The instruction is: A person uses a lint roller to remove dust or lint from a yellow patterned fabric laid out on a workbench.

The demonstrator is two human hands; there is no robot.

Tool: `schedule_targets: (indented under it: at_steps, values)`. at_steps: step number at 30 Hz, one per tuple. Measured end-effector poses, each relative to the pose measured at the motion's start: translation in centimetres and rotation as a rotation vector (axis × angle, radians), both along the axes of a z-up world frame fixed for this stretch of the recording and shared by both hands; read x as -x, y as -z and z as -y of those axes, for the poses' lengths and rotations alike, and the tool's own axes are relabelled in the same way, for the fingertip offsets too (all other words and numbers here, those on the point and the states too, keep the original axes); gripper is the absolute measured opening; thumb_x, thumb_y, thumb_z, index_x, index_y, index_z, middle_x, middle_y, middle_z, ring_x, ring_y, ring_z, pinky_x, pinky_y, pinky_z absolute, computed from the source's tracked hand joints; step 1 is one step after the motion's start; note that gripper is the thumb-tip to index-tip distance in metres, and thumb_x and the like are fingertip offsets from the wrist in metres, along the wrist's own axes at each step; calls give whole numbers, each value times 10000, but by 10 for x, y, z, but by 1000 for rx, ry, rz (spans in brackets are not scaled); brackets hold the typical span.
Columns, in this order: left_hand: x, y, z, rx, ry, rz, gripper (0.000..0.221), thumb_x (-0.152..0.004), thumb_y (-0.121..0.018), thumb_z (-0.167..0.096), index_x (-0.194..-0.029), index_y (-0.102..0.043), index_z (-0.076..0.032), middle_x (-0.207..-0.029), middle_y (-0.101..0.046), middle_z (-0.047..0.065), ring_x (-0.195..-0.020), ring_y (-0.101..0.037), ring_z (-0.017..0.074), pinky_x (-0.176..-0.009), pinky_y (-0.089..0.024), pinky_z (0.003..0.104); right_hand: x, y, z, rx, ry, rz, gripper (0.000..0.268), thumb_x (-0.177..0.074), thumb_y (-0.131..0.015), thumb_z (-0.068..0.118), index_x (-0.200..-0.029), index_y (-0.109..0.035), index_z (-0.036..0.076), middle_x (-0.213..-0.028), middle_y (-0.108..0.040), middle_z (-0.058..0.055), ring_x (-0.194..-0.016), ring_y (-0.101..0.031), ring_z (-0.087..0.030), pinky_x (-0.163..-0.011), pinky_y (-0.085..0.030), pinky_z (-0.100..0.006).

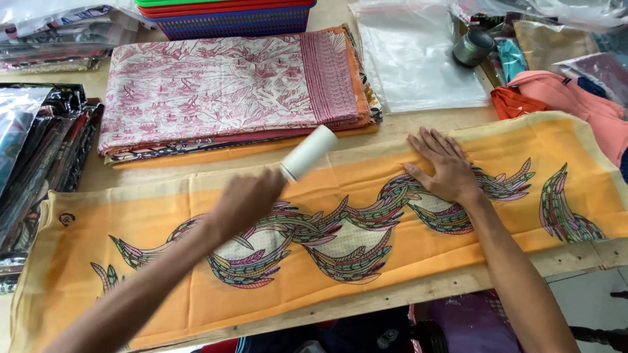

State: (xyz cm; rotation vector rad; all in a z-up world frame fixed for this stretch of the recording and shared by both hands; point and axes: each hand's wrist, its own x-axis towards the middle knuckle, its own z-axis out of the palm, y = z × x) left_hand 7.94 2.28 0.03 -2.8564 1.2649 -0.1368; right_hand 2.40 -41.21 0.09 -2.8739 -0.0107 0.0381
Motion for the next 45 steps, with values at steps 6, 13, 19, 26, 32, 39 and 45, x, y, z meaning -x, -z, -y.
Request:
schedule_targets:
  at_steps: [6, 13, 19, 26, 32, 39, 45]
  values:
    - [90, 3, 18, -137, 352, 58, 132, -1041, -635, -176, -1045, -641, -44, -802, -638, 43, -492, -553, 100, -363, -487, 313, -1, -11, -7, -3, -35, -34, 800, -920, -340, 674, -1615, -234, 294, -1720, -126, -19, -1585, -85, -212, -1260, -7, -458]
    - [68, 12, 16, -186, 360, 84, 156, -1087, -568, -188, -1092, -640, -50, -719, -562, -8, -473, -426, 64, -333, -363, 269, -1, -11, -7, -21, -34, -18, 766, -938, -374, 627, -1617, -248, 297, -1718, -144, -20, -1583, -94, -207, -1255, -14, -433]
    - [30, 20, 8, -177, 161, -52, 293, -1077, -415, -233, -1019, -644, -60, -851, -682, 113, -618, -737, 249, -605, -596, 400, 0, -2, -3, 18, 4, 18, 723, -956, -449, 686, -1613, -322, 411, -1708, -242, 23, -1569, -194, -249, -1288, -85, -476]
    - [-17, 27, -9, -104, 51, 61, 191, -1036, -444, -239, -941, -552, -113, -813, -681, 88, -637, -769, 309, -604, -596, 466, -1, -1, -1, 19, 7, 18, 729, -954, -449, 691, -1614, -316, 410, -1705, -251, 17, -1571, -195, -251, -1290, -84, -478]
    - [-38, 0, -15, -138, -28, -35, 275, -1086, -387, -244, -1033, -596, -73, -879, -736, 133, -672, -777, 307, -629, -615, 451, 0, -6, -5, 14, 14, -8, 730, -958, -449, 685, -1616, -314, 400, -1707, -246, 10, -1572, -187, -250, -1292, -83, -463]
    - [40, -16, 20, -93, 102, -288, 201, -1037, -441, -173, -1122, -596, -78, -833, -687, 73, -566, -710, 218, -483, -559, 356, 1, -6, -6, 6, 29, -3, 721, -960, -424, 717, -1609, -320, 420, -1703, -248, 36, -1568, -191, -227, -1298, -84, -451]
    - [56, 0, 19, -204, 333, -134, 227, -1078, -466, -177, -1100, -643, -36, -904, -715, 162, -657, -752, 269, -575, -612, 380, 1, -7, -6, 22, 23, -2, 712, -970, -428, 691, -1615, -312, 414, -1703, -247, 30, -1572, -177, -238, -1295, -79, -450]
